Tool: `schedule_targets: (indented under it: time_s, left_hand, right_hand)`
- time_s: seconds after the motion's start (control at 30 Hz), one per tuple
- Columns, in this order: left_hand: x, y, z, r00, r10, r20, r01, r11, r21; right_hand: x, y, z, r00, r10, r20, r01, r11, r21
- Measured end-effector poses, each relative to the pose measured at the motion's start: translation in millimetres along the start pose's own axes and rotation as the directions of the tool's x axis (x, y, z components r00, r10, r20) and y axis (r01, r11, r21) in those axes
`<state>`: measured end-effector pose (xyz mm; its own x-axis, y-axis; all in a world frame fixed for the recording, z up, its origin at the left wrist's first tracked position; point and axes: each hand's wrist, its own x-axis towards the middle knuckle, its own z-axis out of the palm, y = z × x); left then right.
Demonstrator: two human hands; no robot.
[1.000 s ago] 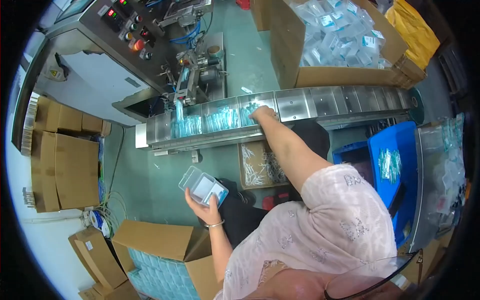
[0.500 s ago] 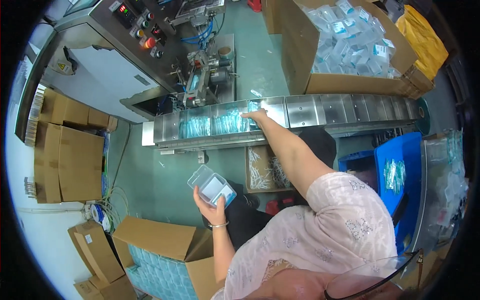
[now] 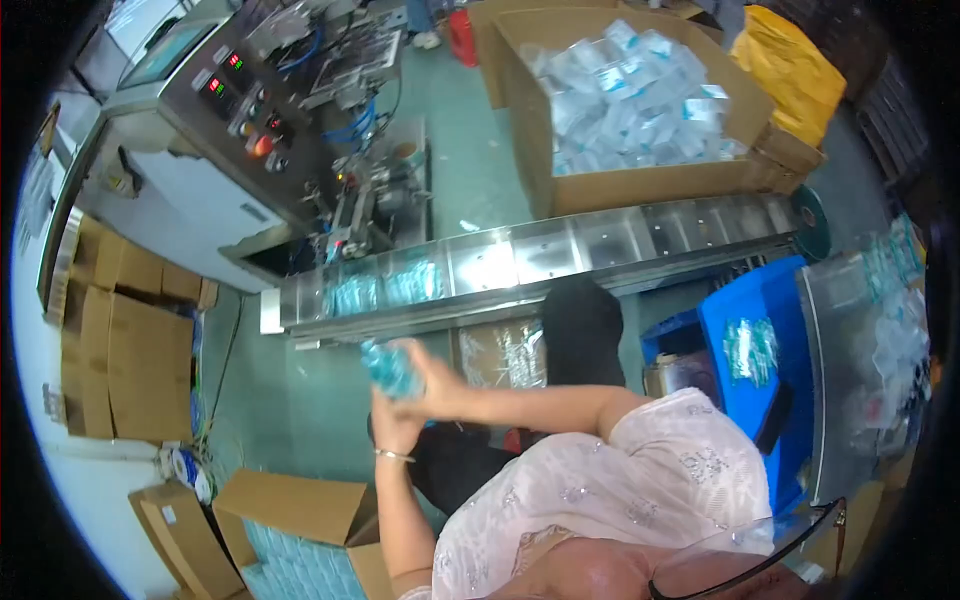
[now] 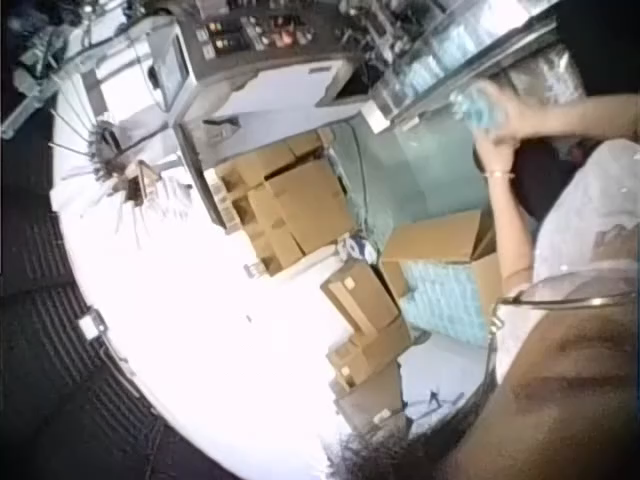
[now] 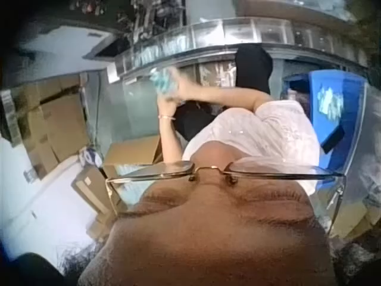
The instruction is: Loading component tubes into a rotary assembly machine and sorting packaged items on a production line.
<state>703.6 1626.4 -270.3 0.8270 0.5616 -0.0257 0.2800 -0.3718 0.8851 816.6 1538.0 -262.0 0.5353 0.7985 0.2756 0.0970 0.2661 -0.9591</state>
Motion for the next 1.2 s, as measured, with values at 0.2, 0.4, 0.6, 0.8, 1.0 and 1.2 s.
schedule_targets:
  time_s: [0.2, 0.4, 0.6, 0.8, 1.0, 1.2]
  left_hand:
    - [-24, 62, -3, 0.974, 0.156, -0.163, -0.154, 0.988, 0.023]
    - [-51, 20, -12, 0.960, 0.049, -0.276, -0.065, 0.997, -0.048]
    - [-77, 19, -15, 0.908, -0.002, -0.420, -0.010, 1.000, -0.028]
    - [-93, 17, -27, 0.875, 0.069, -0.479, -0.132, 0.986, -0.100]
    - [-105, 13, -36, 0.908, 0.114, -0.403, -0.065, 0.989, 0.133]
    - [-104, 20, -26, 0.882, -0.003, -0.471, -0.206, 0.896, -0.393]
  right_hand:
    - [-17, 6, -3, 0.968, -0.238, 0.078, 0.250, 0.880, -0.404]
    - [-13, -24, -20, 0.858, -0.124, 0.497, 0.483, 0.524, -0.702]
    - [-15, -71, 17, 0.707, -0.351, 0.613, 0.694, 0.508, -0.510]
    - [-12, -92, 38, 0.708, -0.401, 0.581, 0.682, 0.600, -0.417]
    - [-16, -58, 27, 0.763, -0.294, 0.575, 0.559, 0.747, -0.360]
    - [-35, -34, 40, 0.862, -0.245, 0.445, 0.466, 0.728, -0.503]
